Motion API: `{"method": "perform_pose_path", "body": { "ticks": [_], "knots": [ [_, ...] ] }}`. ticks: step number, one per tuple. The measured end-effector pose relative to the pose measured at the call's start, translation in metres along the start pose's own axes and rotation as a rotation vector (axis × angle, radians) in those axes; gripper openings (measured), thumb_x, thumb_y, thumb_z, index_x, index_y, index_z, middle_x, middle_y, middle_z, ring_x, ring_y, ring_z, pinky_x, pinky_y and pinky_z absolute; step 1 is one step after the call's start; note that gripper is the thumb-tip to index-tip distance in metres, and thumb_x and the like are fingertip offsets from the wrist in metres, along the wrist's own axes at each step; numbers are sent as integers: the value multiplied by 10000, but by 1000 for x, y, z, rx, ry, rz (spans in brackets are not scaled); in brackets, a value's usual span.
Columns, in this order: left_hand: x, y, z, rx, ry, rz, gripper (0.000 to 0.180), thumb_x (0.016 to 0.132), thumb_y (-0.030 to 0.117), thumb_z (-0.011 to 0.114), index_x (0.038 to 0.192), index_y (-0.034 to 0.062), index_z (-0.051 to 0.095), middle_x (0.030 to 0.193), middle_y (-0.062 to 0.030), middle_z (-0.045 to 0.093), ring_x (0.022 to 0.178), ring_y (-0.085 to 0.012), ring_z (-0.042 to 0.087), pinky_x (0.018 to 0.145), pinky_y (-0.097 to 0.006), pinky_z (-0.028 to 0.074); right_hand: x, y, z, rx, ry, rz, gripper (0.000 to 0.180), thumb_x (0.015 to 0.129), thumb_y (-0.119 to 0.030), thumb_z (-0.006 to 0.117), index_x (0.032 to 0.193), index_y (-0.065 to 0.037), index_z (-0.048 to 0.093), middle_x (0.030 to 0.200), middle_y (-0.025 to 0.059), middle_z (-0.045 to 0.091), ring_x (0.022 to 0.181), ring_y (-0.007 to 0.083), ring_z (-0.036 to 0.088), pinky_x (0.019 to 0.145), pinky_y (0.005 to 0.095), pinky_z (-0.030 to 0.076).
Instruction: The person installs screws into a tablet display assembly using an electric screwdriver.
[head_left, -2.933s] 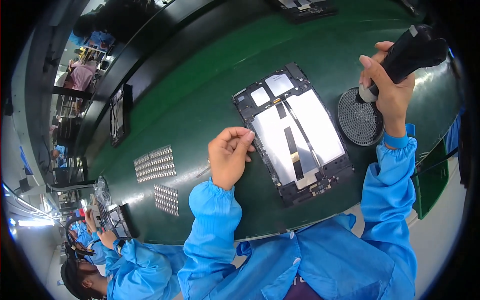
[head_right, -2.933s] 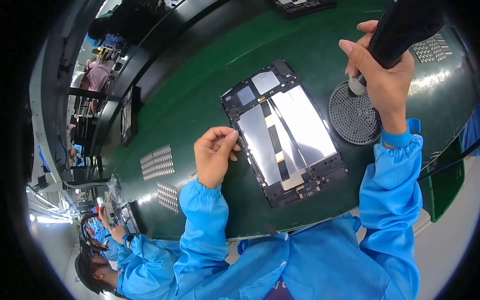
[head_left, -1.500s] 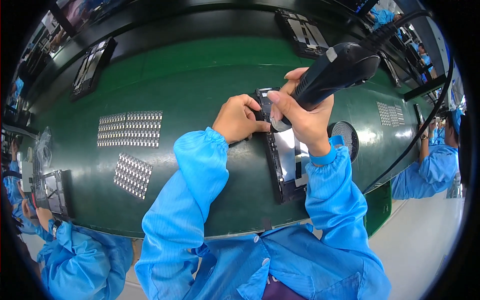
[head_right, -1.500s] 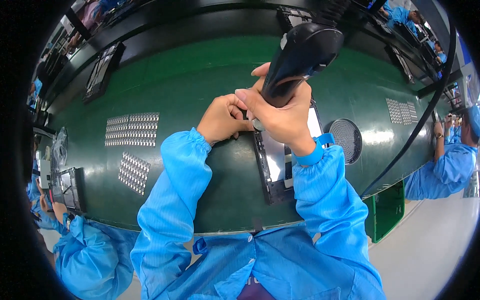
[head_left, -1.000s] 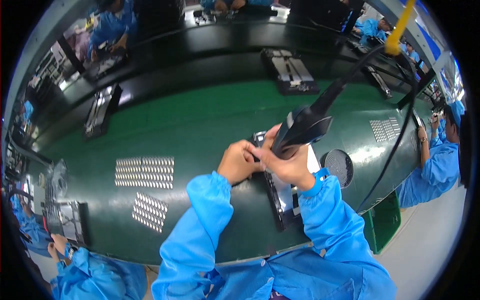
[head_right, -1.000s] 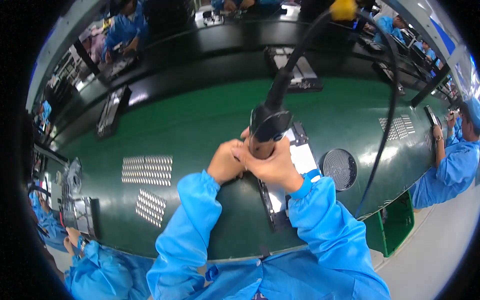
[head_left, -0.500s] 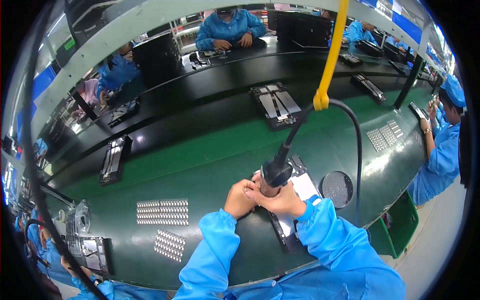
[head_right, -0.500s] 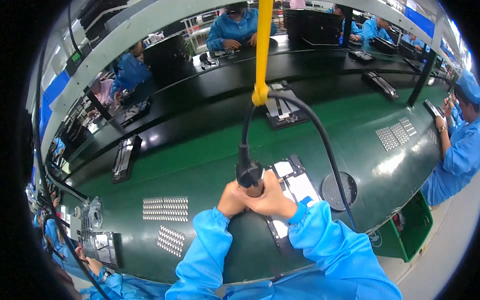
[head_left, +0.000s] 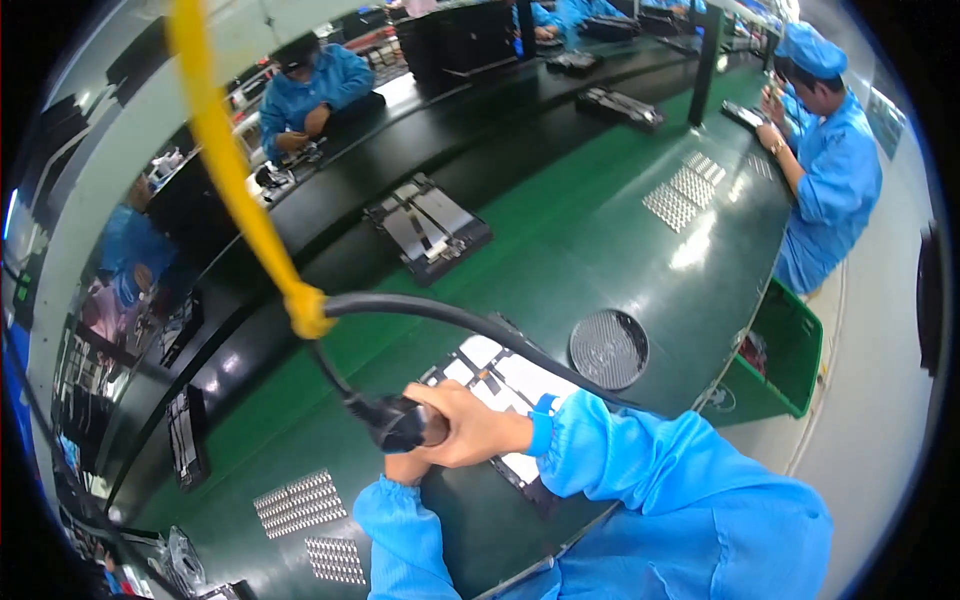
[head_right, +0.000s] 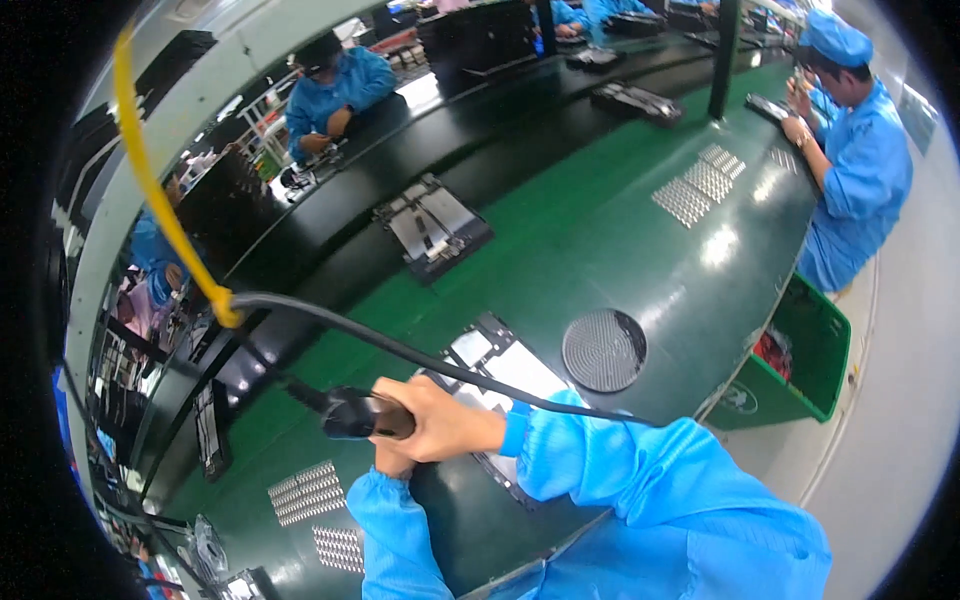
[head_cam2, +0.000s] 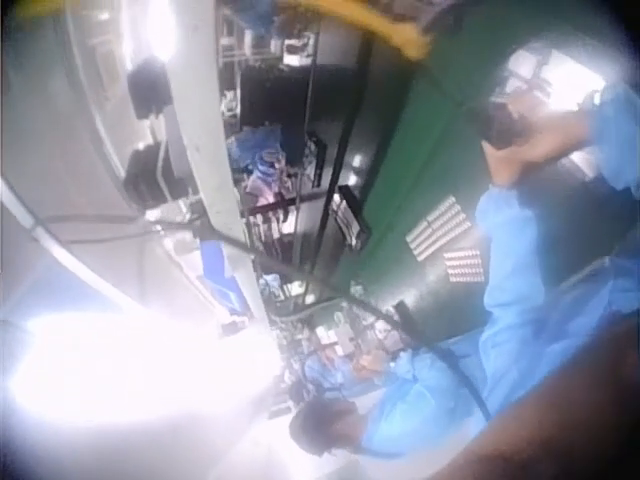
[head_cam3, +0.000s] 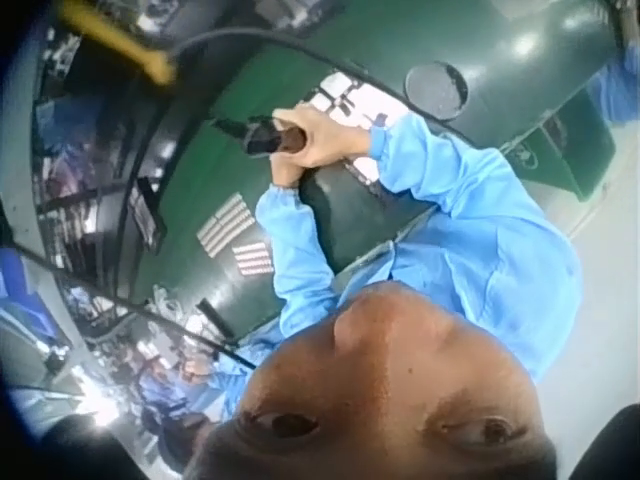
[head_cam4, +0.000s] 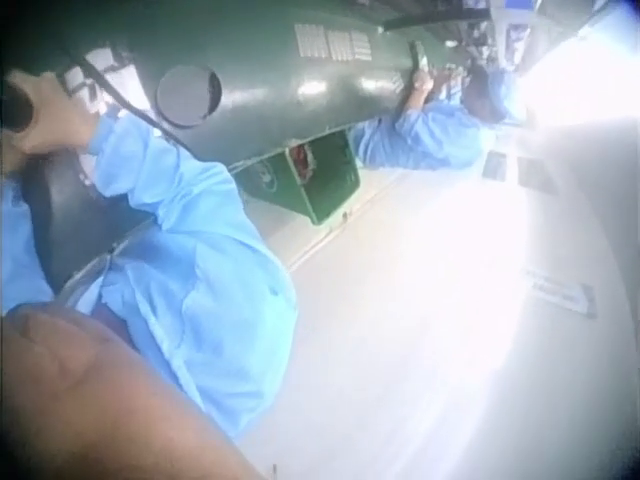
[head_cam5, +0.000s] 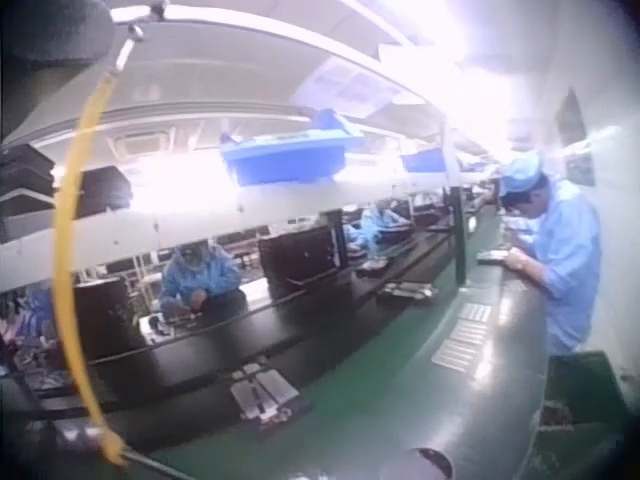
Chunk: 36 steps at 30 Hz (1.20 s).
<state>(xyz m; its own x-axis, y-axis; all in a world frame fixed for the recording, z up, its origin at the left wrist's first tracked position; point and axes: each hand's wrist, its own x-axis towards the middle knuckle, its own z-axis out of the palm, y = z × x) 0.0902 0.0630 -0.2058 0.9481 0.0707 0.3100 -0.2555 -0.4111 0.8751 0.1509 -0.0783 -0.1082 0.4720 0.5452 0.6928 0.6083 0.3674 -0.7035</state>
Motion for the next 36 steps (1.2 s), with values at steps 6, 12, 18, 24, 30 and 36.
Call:
{"method": "perform_pose_path", "body": {
  "ticks": [6, 12, 18, 24, 30, 36],
  "knots": [
    [-4, 24, 11, -43, 47, -340, 189, 773, 130, 661, 908, 50, 555, 938, -53, 566, 744, -144, 576, 586, -259, 462, -4, 8, 8, 90, 125, 7, 301, 678, -100, 706, 862, -7, 486, 642, 147, 547, 559, 313, 540, 501, 317, 405],
    [6, 36, -2, -145, -5, -688, 494, 680, -11, 729, 1109, 23, 487, 1016, -92, 550, 597, -108, 598, 455, -205, 464, 20, -7, -43, 117, 174, -60, 577, 709, -38, 706, 1214, 9, 432, 665, 41, 593, 568, 69, 506, 497, 237, 395],
    [16, 70, 8, -158, 98, -504, 833, 626, -98, 715, 1335, -52, 282, 1298, -214, 394, 682, -137, 614, 571, -233, 508, -4, -32, -162, 169, 466, 109, 456, 715, -12, 715, 1104, 27, 481, 798, 85, 634, 646, 123, 635, 556, 233, 511],
    [24, 54, 6, -242, -5, -489, 911, 612, -102, 685, 1385, -19, 209, 1423, -248, 222, 691, -131, 602, 588, -220, 487, -42, 6, -197, 26, 640, 243, 315, 708, -48, 750, 902, -6, 506, 575, 17, 548, 453, 97, 536, 419, 219, 424],
    [19, 52, 4, -260, -16, -447, 919, 609, -129, 703, 1375, -48, 202, 1403, -270, 242, 735, -125, 598, 695, -239, 512, -37, 22, -188, 27, 580, 259, 315, 718, -58, 747, 912, -5, 504, 574, 16, 544, 451, 89, 523, 416, 219, 420],
    [20, 50, 4, -268, -24, -445, 918, 606, -152, 698, 1375, -47, 205, 1402, -255, 258, 735, -123, 593, 697, -241, 514, -39, 29, -187, -35, 572, 255, 326, 721, -61, 746, 928, -1, 501, 580, 13, 541, 456, 87, 522, 416, 218, 416]
  ]
}}
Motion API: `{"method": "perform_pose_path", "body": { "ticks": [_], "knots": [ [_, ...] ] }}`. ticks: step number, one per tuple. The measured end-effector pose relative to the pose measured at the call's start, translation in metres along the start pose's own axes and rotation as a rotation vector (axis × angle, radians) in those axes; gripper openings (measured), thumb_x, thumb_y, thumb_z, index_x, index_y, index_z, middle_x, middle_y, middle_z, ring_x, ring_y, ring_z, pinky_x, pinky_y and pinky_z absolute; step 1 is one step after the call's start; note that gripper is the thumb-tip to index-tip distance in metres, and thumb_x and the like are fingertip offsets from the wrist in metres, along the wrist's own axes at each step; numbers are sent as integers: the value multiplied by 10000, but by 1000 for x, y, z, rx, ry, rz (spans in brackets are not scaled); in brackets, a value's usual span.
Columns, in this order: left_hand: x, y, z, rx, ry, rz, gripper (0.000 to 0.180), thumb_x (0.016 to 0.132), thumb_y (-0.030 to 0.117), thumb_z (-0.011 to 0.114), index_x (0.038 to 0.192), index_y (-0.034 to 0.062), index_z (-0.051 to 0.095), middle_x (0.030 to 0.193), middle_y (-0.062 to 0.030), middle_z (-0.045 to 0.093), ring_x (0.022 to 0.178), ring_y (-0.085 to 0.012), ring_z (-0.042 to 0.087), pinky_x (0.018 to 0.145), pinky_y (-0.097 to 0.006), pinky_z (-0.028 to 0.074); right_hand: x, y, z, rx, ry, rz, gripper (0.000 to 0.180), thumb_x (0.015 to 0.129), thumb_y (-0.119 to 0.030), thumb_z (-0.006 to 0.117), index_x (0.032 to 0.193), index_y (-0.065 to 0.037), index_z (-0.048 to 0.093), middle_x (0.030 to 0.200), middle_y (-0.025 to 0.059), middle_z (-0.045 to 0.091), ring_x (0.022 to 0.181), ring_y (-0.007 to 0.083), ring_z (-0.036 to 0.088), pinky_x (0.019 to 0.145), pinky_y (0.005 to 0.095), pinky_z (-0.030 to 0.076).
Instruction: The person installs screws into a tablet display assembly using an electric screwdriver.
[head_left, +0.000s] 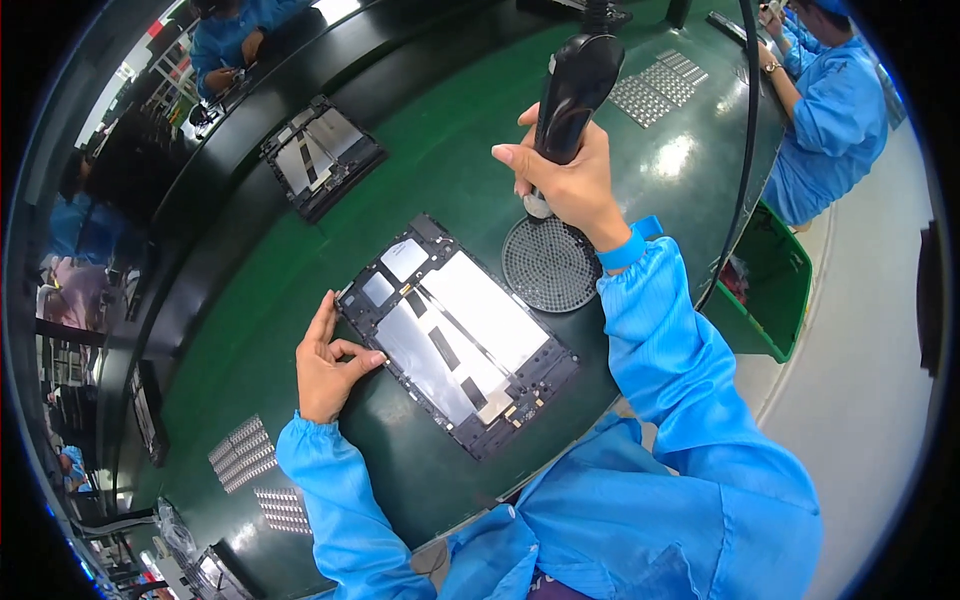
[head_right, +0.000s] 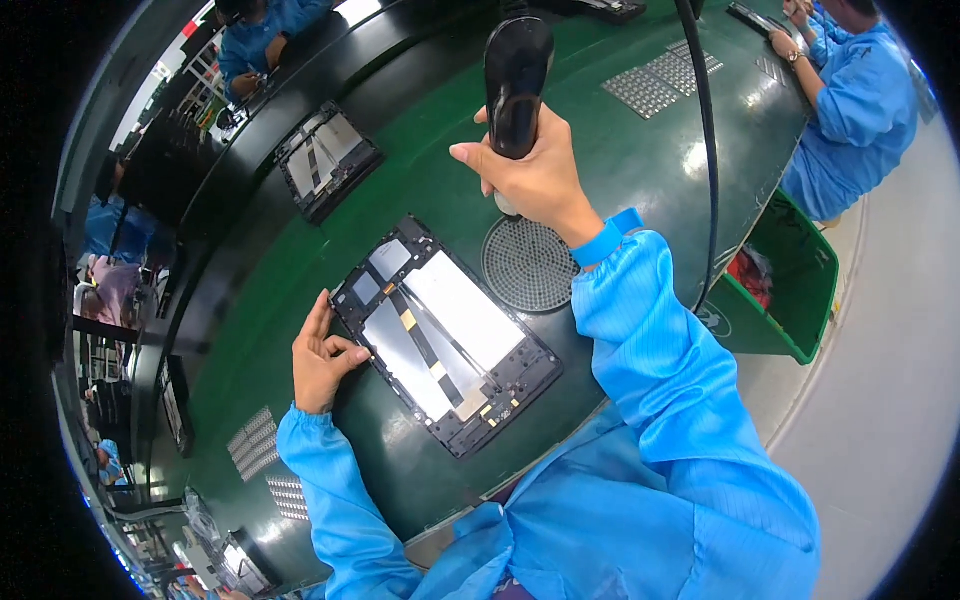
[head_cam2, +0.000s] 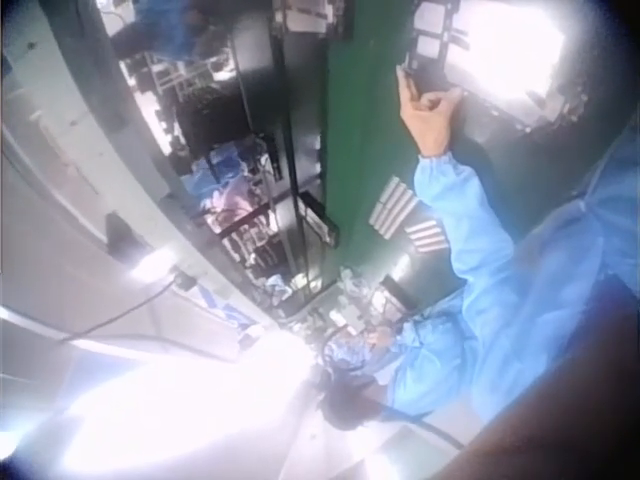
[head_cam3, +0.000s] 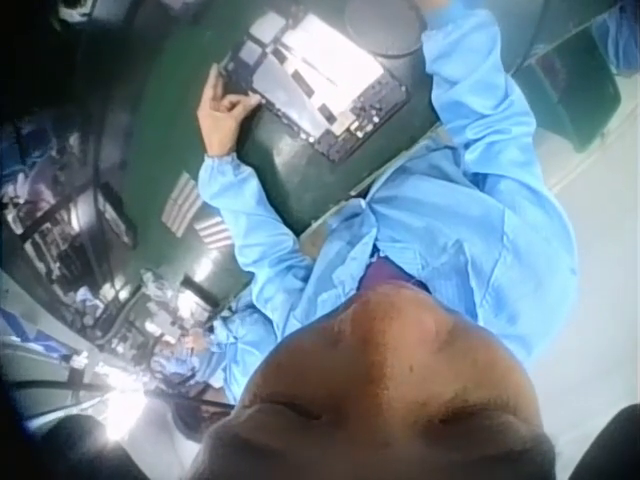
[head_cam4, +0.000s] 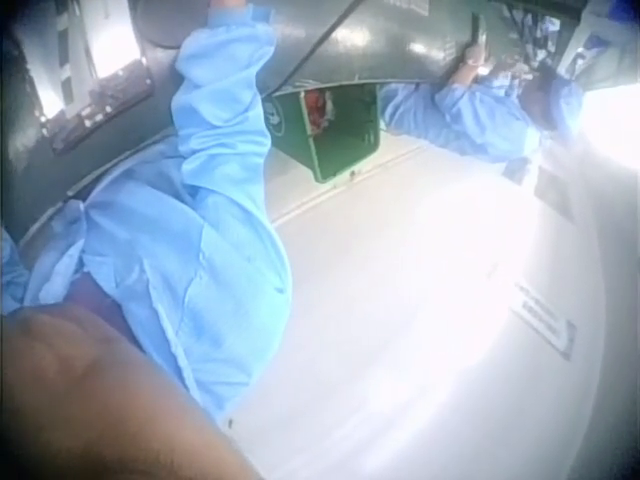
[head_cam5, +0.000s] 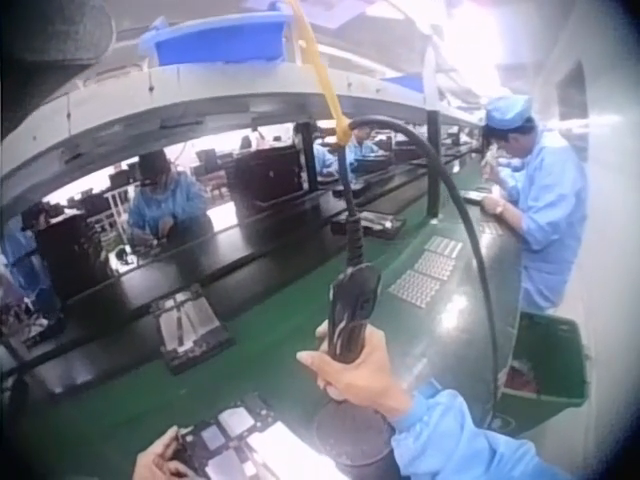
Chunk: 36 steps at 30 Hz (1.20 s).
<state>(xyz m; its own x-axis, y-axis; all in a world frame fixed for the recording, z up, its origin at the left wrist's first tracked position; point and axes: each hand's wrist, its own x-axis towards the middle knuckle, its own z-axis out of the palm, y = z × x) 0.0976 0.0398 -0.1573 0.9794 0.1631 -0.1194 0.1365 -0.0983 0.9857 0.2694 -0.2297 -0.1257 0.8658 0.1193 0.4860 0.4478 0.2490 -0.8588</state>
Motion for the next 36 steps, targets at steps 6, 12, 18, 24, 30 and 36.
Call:
{"method": "perform_pose_path", "body": {
  "ticks": [6, 12, 18, 24, 30, 36],
  "knots": [
    [0, 0, -1, -5, -7, 1, 912, 607, -158, 693, 1374, -44, 212, 1405, -254, 253, 738, -126, 597, 698, -245, 516, 1, 3, -1, -7, 10, 1, 335, 717, -68, 751, 928, -1, 499, 581, 13, 538, 461, 86, 525, 415, 218, 415],
    [1, 0, -2, -13, -5, -3, 906, 606, -164, 689, 1372, -42, 220, 1406, -258, 243, 737, -129, 602, 703, -249, 521, 1, 5, 1, -13, 22, 24, 330, 717, -69, 752, 918, -4, 498, 583, 16, 541, 460, 86, 524, 414, 219, 414],
    [3, 2, 2, -7, 13, -20, 892, 606, -178, 673, 1368, -45, 228, 1403, -264, 244, 725, -132, 605, 697, -249, 524, 1, 4, -1, -21, 12, 18, 327, 718, -59, 747, 922, 1, 499, 588, 20, 550, 462, 89, 527, 417, 220, 415],
    [-1, 1, -2, -56, 48, -29, 800, 672, -118, 663, 1356, -49, 254, 1395, -288, 244, 701, -110, 601, 579, -206, 496, -1, -23, 4, 48, 94, -5, 303, 712, 6, 716, 933, 15, 509, 610, 22, 551, 463, 94, 534, 424, 218, 423],
    [-2, -11, -8, -16, 17, 41, 744, 694, -28, 710, 1323, -63, 313, 1339, -298, 341, 721, -103, 605, 593, -208, 488, -14, -56, 43, 227, -25, -27, 295, 729, 39, 685, 956, 7, 498, 604, 39, 540, 463, 126, 539, 442, 245, 439],
    [4, -12, -8, -24, -14, 99, 750, 681, 54, 756, 1296, -73, 346, 1295, -301, 396, 737, -134, 630, 666, -235, 501, -45, -63, 110, 341, -313, -26, 345, 718, 65, 684, 994, 16, 483, 604, 44, 560, 476, 100, 537, 442, 220, 419]
  ]
}}
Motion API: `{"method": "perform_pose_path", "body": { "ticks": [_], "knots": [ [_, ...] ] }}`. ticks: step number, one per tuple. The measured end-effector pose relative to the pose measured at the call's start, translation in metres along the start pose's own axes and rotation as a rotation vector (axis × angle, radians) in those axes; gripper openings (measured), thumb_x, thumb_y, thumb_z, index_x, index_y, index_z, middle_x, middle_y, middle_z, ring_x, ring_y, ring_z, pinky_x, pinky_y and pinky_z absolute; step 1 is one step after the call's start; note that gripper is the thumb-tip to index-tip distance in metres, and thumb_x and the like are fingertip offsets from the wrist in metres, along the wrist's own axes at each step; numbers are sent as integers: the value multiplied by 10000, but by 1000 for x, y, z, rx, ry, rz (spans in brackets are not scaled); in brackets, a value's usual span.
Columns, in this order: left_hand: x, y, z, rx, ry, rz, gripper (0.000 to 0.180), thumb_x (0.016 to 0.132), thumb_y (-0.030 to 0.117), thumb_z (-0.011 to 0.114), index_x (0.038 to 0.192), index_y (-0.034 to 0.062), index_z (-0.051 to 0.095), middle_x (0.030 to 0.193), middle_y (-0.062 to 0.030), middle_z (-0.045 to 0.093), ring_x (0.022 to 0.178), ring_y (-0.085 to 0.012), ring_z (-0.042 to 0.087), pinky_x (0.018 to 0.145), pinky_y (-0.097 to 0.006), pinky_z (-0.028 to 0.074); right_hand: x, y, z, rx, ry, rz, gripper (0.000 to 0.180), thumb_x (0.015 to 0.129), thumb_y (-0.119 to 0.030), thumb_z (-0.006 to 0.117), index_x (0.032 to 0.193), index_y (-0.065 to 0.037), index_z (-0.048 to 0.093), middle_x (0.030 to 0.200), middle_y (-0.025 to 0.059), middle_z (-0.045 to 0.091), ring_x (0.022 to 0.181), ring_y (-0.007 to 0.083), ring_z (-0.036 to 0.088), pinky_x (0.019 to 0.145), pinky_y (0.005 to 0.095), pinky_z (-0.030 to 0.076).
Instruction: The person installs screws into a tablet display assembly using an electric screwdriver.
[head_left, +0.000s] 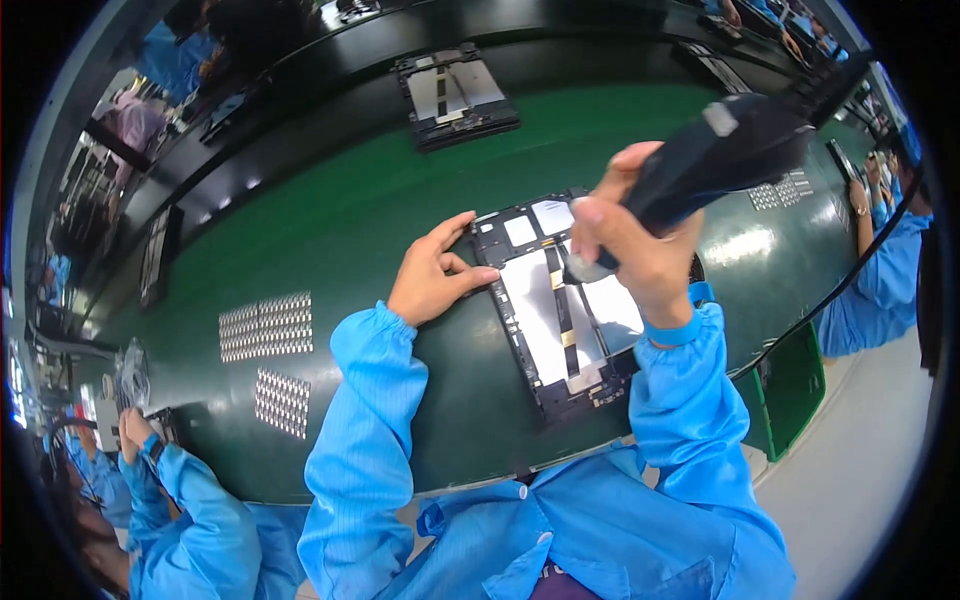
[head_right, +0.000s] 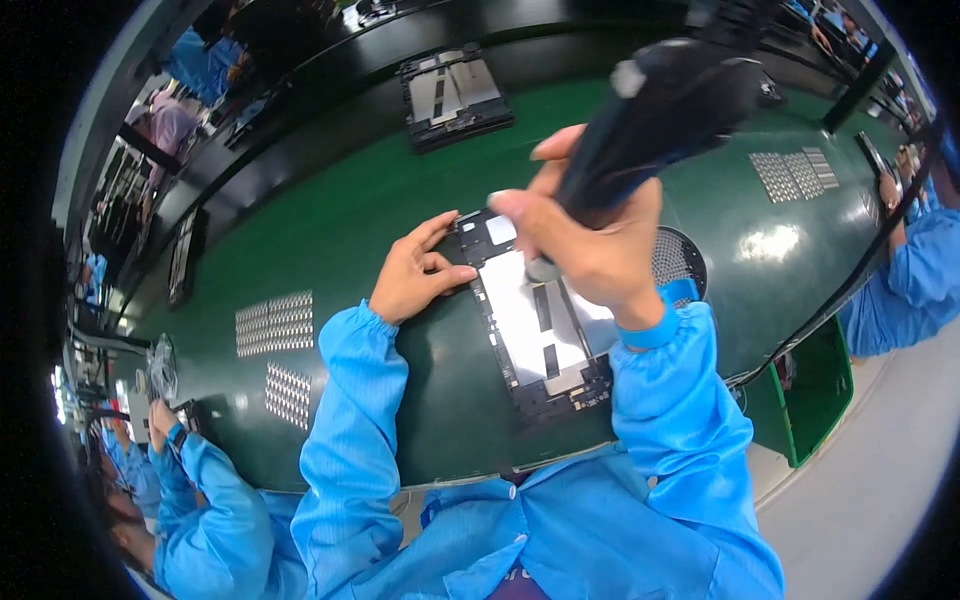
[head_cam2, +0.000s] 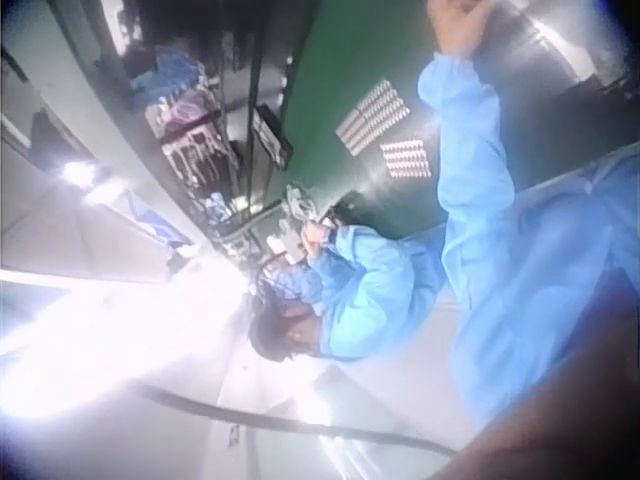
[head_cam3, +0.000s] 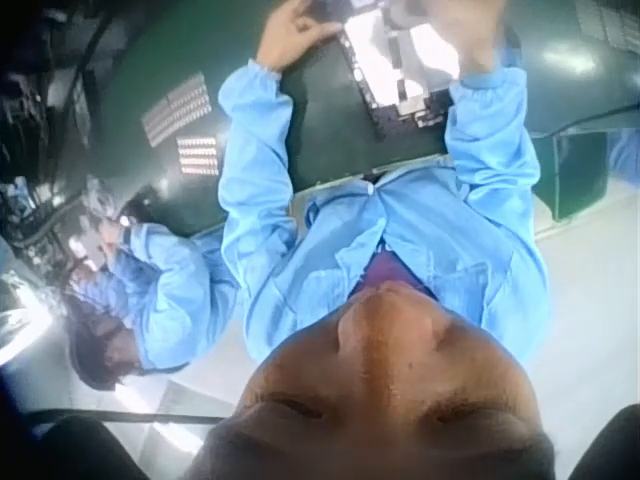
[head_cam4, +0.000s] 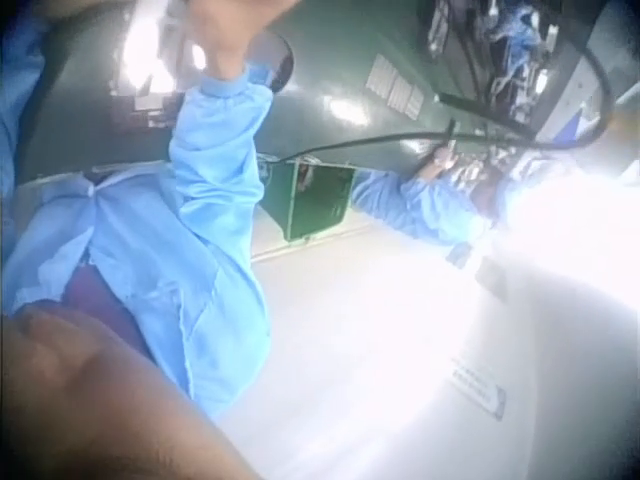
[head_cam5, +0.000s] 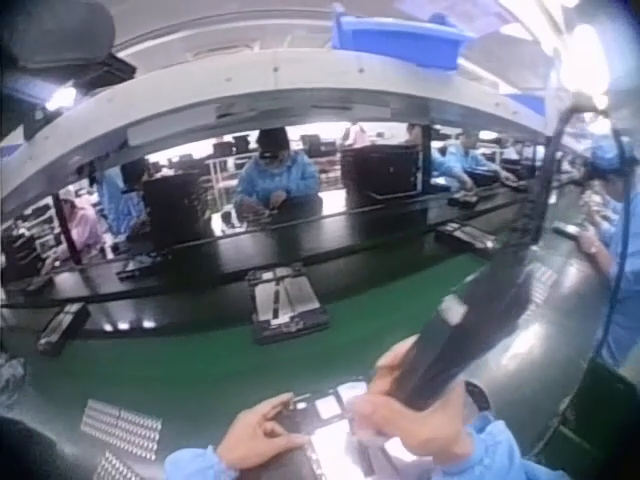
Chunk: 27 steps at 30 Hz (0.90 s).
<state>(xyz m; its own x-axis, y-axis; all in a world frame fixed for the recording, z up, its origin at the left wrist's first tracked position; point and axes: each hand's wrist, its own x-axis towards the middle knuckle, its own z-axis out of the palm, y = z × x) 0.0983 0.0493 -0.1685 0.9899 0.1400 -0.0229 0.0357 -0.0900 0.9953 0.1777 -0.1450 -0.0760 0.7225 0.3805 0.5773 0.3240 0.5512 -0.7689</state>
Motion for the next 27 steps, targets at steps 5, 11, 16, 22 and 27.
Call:
{"method": "perform_pose_path", "body": {
  "ticks": [5, 11, 16, 22, 27],
  "knots": [
    [-2, -5, -6, -8, 2, 15, 737, 679, 40, 755, 1285, -81, 353, 1287, -274, 421, 716, -112, 620, 639, -224, 503, -2, 32, 36, -50, -140, 155, 341, 733, 81, 664, 1002, 10, 467, 597, 50, 560, 491, 99, 541, 469, 223, 438],
    [-3, -2, -7, -69, -39, -44, 637, 705, 31, 730, 1254, -31, 413, 1169, -152, 531, 668, -91, 603, 534, -218, 490, 1, 47, 50, -111, -183, 187, 325, 738, 55, 678, 989, 29, 473, 592, 47, 567, 497, 96, 542, 462, 220, 429],
    [-3, -1, -4, 17, 4, 1, 543, 715, 28, 716, 1201, -12, 476, 1058, -111, 578, 604, -85, 588, 477, -218, 465, 0, 55, 51, -105, -147, 189, 318, 699, -32, 756, 922, 14, 534, 611, 6, 571, 540, 54, 548, 473, 198, 424],
    [-3, -5, -4, -28, 7, -12, 527, 715, 33, 721, 1188, -7, 492, 953, -86, 608, 578, -85, 578, 460, -220, 457, 0, 57, 51, -124, -116, 166, 318, 697, -21, 754, 920, 21, 531, 603, 2, 565, 525, 55, 541, 466, 198, 420],
    [-1, -3, -2, -28, 15, 7, 532, 715, 38, 724, 1190, -5, 490, 916, -76, 613, 571, -80, 571, 456, -223, 456, 0, 56, 51, -92, -123, 199, 306, 703, -21, 747, 911, 25, 527, 597, 1, 565, 509, 52, 537, 457, 193, 412]
  ]
}}
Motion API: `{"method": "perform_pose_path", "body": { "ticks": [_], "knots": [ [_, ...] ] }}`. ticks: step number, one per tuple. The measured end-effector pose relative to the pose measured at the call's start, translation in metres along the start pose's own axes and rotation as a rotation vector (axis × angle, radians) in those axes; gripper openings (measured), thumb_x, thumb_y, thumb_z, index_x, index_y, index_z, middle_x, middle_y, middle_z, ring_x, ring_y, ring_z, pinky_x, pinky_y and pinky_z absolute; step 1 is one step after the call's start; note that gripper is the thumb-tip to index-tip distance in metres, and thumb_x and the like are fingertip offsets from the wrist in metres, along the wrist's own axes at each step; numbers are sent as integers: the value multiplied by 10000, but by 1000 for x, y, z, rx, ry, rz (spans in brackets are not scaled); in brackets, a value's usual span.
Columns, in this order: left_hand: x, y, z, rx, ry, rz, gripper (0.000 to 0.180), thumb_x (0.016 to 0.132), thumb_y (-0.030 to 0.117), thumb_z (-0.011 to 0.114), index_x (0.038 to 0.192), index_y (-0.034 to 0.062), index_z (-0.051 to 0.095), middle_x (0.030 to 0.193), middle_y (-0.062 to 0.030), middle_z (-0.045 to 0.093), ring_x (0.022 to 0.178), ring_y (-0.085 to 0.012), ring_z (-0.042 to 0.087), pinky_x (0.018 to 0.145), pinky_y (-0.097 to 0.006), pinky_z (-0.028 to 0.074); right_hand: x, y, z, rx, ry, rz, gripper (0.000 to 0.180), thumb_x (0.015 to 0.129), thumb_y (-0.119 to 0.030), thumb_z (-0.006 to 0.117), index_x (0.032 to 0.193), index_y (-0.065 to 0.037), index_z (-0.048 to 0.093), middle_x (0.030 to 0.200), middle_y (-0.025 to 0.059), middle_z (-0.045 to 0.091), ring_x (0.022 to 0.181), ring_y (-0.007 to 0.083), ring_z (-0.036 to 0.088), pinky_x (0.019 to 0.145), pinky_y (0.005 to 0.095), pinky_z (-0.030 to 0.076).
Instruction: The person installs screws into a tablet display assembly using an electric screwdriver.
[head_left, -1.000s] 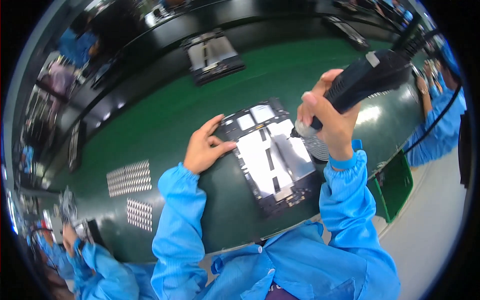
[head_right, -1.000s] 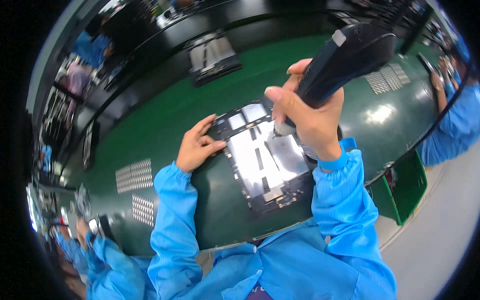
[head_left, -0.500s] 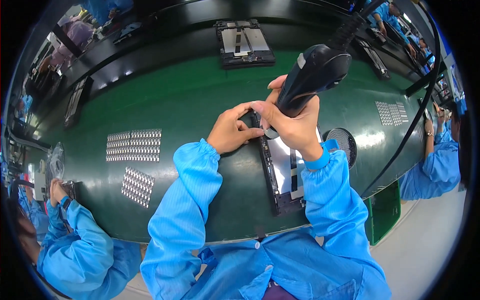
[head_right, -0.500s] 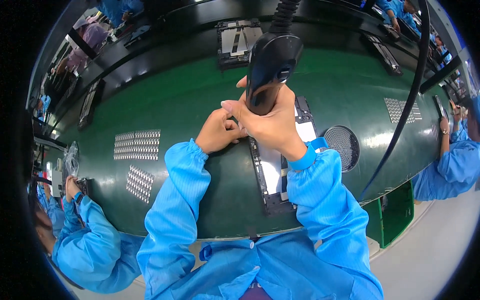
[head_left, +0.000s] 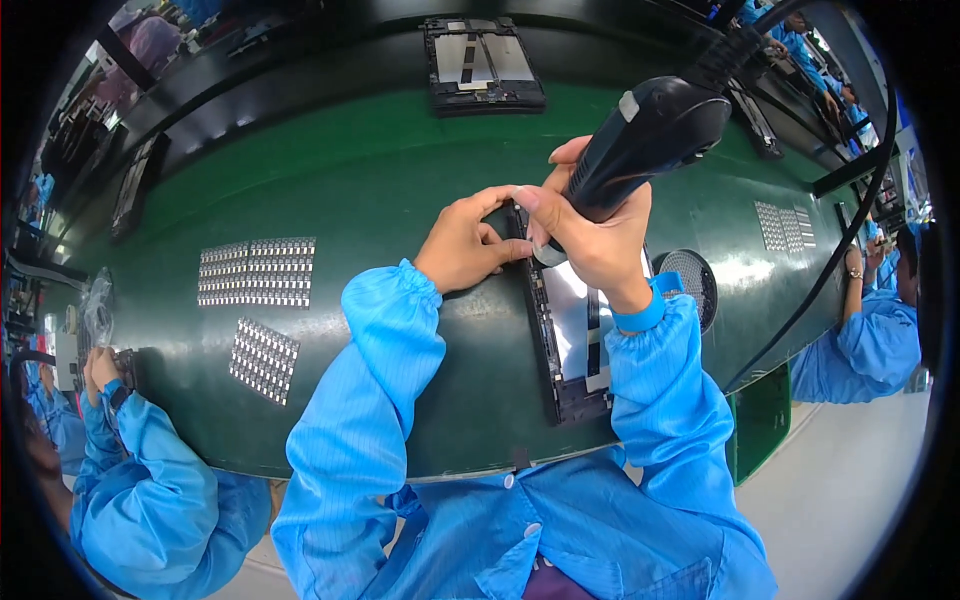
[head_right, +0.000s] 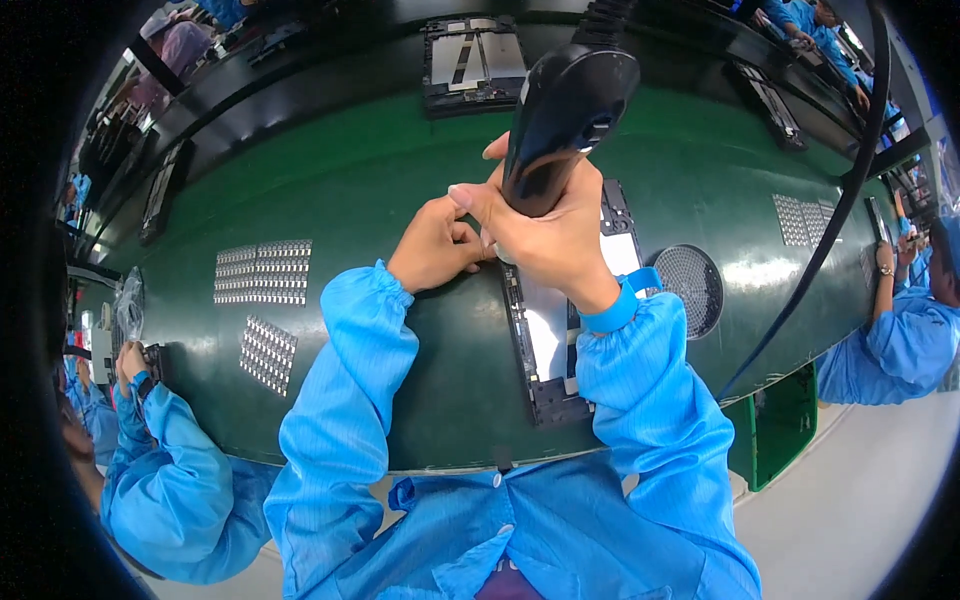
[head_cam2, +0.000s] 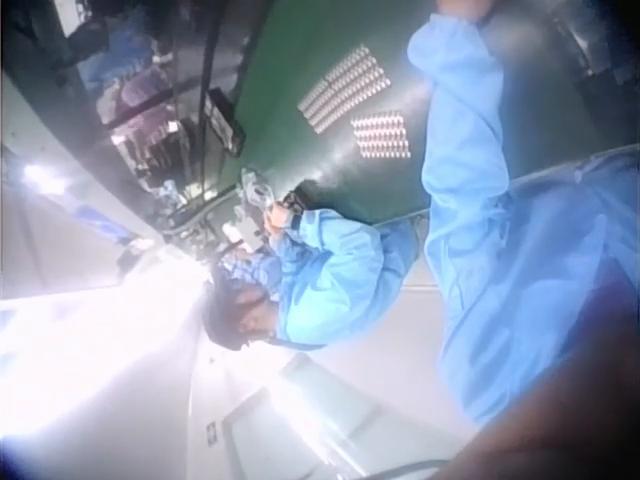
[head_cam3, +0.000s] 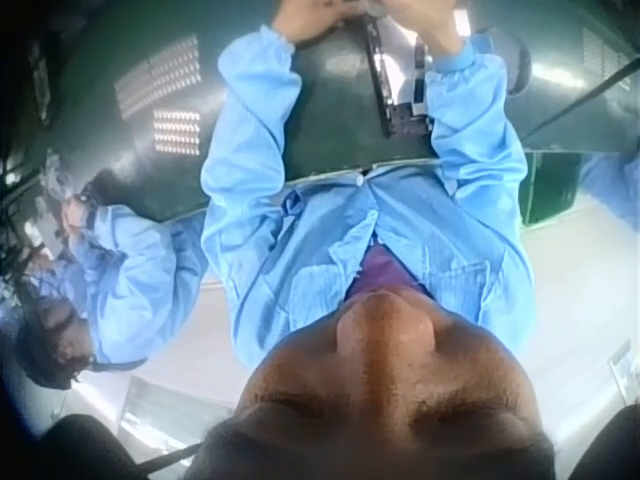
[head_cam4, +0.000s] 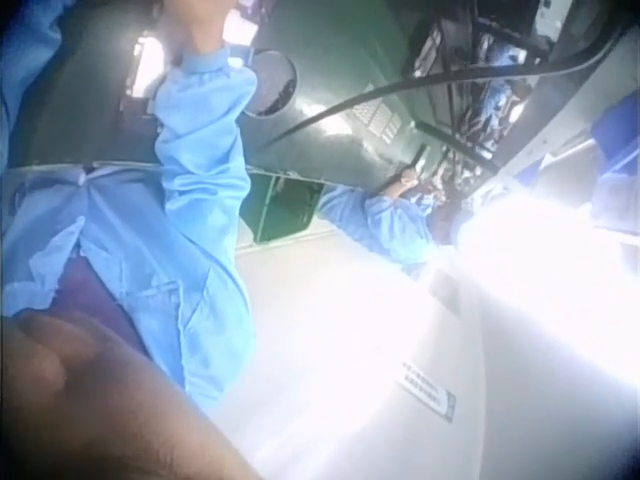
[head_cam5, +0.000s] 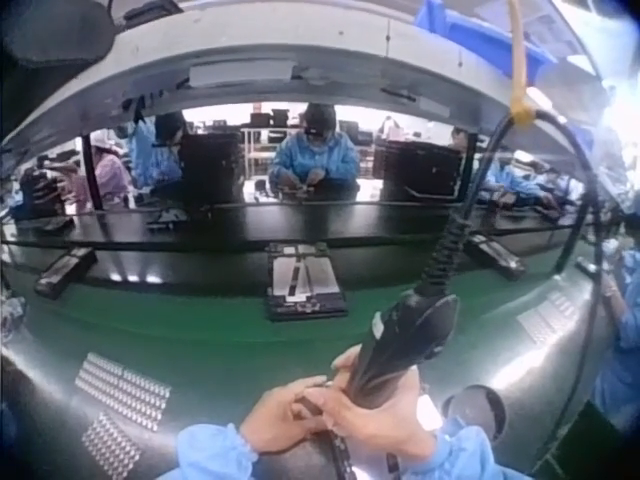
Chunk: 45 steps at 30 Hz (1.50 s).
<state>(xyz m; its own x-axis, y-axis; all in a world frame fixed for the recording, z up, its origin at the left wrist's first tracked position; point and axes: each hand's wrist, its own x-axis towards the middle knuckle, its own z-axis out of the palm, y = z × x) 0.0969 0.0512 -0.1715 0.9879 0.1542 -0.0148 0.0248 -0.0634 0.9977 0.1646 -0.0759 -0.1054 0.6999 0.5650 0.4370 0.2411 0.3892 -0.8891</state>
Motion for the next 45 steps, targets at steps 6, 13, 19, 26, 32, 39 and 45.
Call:
{"method": "perform_pose_path", "body": {
  "ticks": [6, 13, 19, 26, 32, 39, 45],
  "knots": [
    [2, -8, -3, 17, 6, 6, 561, 714, 47, 729, 1207, -28, 472, 915, -87, 614, 581, -84, 578, 462, -228, 456, -1, 0, 3, -110, -115, -66, 334, 739, 71, 670, 1002, 27, 470, 605, 53, 568, 501, 92, 540, 467, 210, 432],
    [3, -7, -3, 62, 5, 43, 628, 717, 73, 740, 1243, -58, 424, 988, -137, 612, 600, -100, 593, 484, -240, 474, -4, 5, -2, -156, -154, -114, 332, 733, 83, 670, 999, 26, 480, 630, 56, 571, 515, 85, 546, 464, 205, 437],
    [1, -8, -5, 53, -8, 23, 623, 734, 64, 722, 1260, -51, 408, 1016, -142, 606, 634, -102, 599, 486, -237, 484, -7, 3, 3, -93, -125, -72, 311, 736, 74, 671, 987, 24, 493, 632, 55, 567, 520, 87, 553, 465, 207, 449],
    [2, -5, -2, 41, 7, -16, 604, 744, 56, 709, 1259, -38, 408, 1065, -132, 591, 637, -91, 590, 499, -232, 487, -5, 5, -3, -157, -149, -138, 304, 732, 68, 680, 972, 27, 498, 629, 57, 573, 514, 95, 562, 467, 212, 456],
    [-2, -3, 3, 72, 38, -34, 583, 744, 51, 707, 1245, -44, 423, 1160, -159, 564, 669, -93, 604, 536, -224, 492, -5, 6, -2, -86, -74, -90, 269, 733, 52, 679, 941, 40, 509, 607, 54, 579, 509, 102, 560, 471, 227, 451],
    [-35, 24, 18, 583, 319, 49, 349, 754, 15, 658, 1083, -54, 563, 1102, -179, 599, 789, -169, 644, 672, -258, 504, -6, -23, -14, 9, 78, -154, 305, 708, 2, 726, 952, 34, 546, 589, 8, 573, 496, 68, 548, 458, 197, 419],
    [-109, 30, 78, 838, 116, 564, 286, 652, 117, 717, 900, 4, 630, 964, -135, 637, 876, -289, 621, 753, -389, 499, -25, -43, -48, 221, -45, -1, 436, 864, -209, 583, 1183, 50, 437, 629, 57, 555, 512, 114, 542, 488, 235, 429]
  ]
}}
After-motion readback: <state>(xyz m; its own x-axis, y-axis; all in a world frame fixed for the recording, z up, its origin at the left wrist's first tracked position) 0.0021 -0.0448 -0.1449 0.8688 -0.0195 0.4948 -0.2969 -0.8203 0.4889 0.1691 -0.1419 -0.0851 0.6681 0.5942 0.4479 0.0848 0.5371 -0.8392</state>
